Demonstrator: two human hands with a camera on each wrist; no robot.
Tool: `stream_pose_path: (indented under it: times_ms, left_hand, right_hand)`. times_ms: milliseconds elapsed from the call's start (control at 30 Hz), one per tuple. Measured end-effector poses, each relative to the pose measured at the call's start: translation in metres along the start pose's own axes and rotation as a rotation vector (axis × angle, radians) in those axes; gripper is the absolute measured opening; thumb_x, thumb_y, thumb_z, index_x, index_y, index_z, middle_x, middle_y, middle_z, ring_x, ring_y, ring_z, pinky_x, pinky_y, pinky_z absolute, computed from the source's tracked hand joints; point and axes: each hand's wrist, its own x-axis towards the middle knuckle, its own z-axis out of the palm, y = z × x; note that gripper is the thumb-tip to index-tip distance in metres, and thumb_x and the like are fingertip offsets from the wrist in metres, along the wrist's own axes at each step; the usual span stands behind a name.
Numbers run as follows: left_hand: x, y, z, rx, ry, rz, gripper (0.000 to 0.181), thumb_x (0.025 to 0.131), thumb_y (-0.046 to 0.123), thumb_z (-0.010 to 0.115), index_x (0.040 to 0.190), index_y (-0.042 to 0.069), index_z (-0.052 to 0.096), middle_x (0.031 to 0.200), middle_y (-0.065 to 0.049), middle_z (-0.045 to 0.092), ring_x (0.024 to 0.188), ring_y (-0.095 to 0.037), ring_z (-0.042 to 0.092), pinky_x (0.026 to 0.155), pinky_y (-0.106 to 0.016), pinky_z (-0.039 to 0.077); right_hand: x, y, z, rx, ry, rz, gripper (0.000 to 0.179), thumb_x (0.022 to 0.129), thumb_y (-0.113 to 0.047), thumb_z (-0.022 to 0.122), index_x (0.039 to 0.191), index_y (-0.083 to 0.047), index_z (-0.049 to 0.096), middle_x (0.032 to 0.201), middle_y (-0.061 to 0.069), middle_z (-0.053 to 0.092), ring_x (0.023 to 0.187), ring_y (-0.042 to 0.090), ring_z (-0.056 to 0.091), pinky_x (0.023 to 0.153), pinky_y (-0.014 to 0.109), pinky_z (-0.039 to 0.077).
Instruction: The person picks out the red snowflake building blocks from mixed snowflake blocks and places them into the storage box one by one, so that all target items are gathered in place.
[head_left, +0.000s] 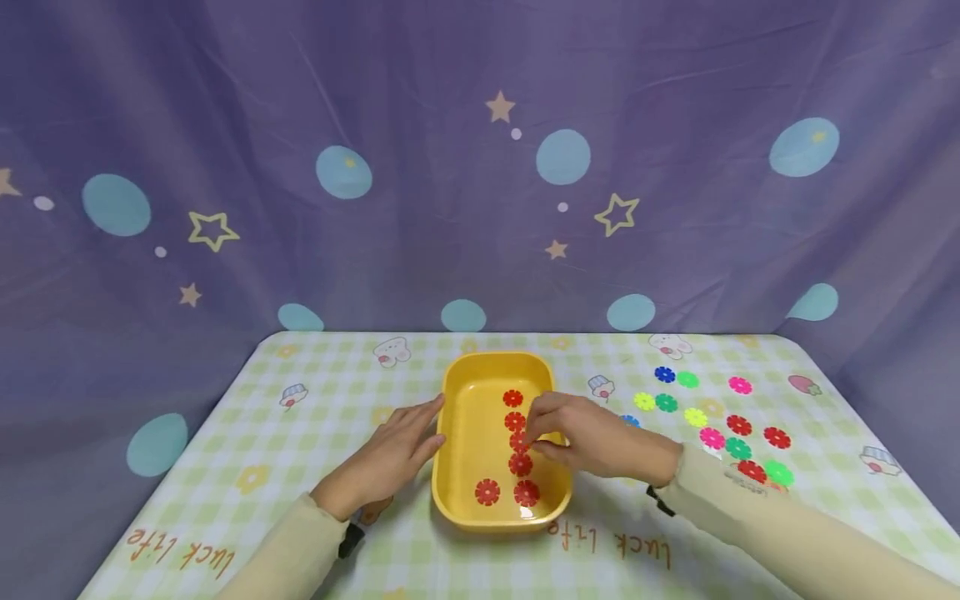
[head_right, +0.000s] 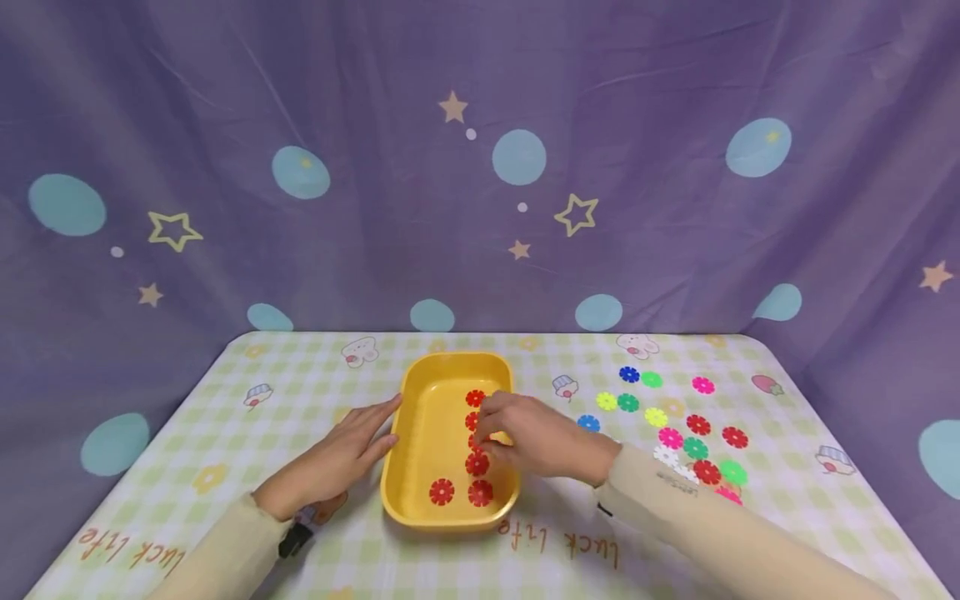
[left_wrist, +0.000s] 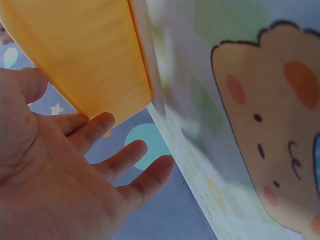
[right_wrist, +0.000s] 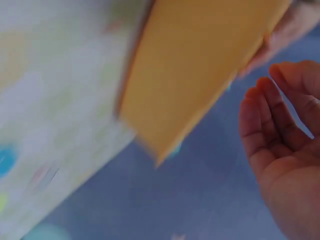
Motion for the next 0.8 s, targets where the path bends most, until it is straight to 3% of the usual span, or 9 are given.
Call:
stream_pose_path:
  times_ms: [133, 233, 467, 667, 800]
  left_hand:
    - [-0.001, 0.001, 0.001, -0.005, -0.001, -0.010, 0.058, 0.102, 0.037, 0.042, 0.152, 0.017, 0.021, 0.152, 0.003, 0.027, 0.136, -0.021, 0.026, 0.107, -0.054, 0.021]
    - [-0.001, 0.001, 0.002, -0.007, -0.006, -0.013, 0.058, 0.102, 0.038, 0.041, 0.152, 0.018, 0.021, 0.152, 0.004, 0.026, 0.136, -0.019, 0.026, 0.108, -0.052, 0.022]
    - [0.000, 0.001, 0.000, 0.005, -0.012, -0.017, 0.060, 0.101, 0.045, 0.036, 0.153, 0.018, 0.019, 0.153, 0.004, 0.025, 0.136, -0.018, 0.025, 0.108, -0.051, 0.022]
    - [0.000, 0.002, 0.002, 0.003, -0.003, -0.026, 0.058, 0.102, 0.037, 0.040, 0.153, 0.019, 0.019, 0.152, 0.003, 0.027, 0.136, -0.020, 0.026, 0.107, -0.053, 0.022]
    - [0.000, 0.003, 0.001, 0.004, -0.002, -0.027, 0.057, 0.102, 0.037, 0.040, 0.153, 0.019, 0.020, 0.152, 0.002, 0.027, 0.135, -0.021, 0.027, 0.107, -0.054, 0.021]
  right_hand:
    - [-0.047, 0.018, -0.026, -0.066, 0.124, 0.066, 0.013, 0.082, -0.006, 0.073, 0.088, -0.018, 0.072, 0.094, -0.011, 0.058, 0.085, 0.005, 0.054, 0.074, 0.024, 0.049]
    - [-0.085, 0.030, -0.039, -0.109, 0.162, 0.194, 0.020, 0.079, -0.004, 0.075, 0.089, -0.021, 0.071, 0.093, -0.012, 0.058, 0.082, 0.006, 0.056, 0.071, 0.026, 0.051]
    - [-0.151, 0.058, -0.055, -0.101, 0.131, 0.577, 0.022, 0.080, -0.001, 0.074, 0.097, -0.015, 0.072, 0.096, -0.005, 0.062, 0.087, 0.018, 0.058, 0.071, 0.037, 0.052]
    - [-0.197, 0.098, -0.053, -0.075, 0.130, 0.764, 0.015, 0.080, -0.003, 0.072, 0.094, -0.007, 0.072, 0.091, 0.002, 0.065, 0.082, 0.024, 0.058, 0.070, 0.041, 0.050]
    - [-0.215, 0.113, -0.050, -0.053, 0.096, 0.802, 0.015, 0.080, -0.003, 0.071, 0.095, -0.006, 0.073, 0.092, 0.003, 0.064, 0.080, 0.022, 0.056, 0.071, 0.041, 0.049]
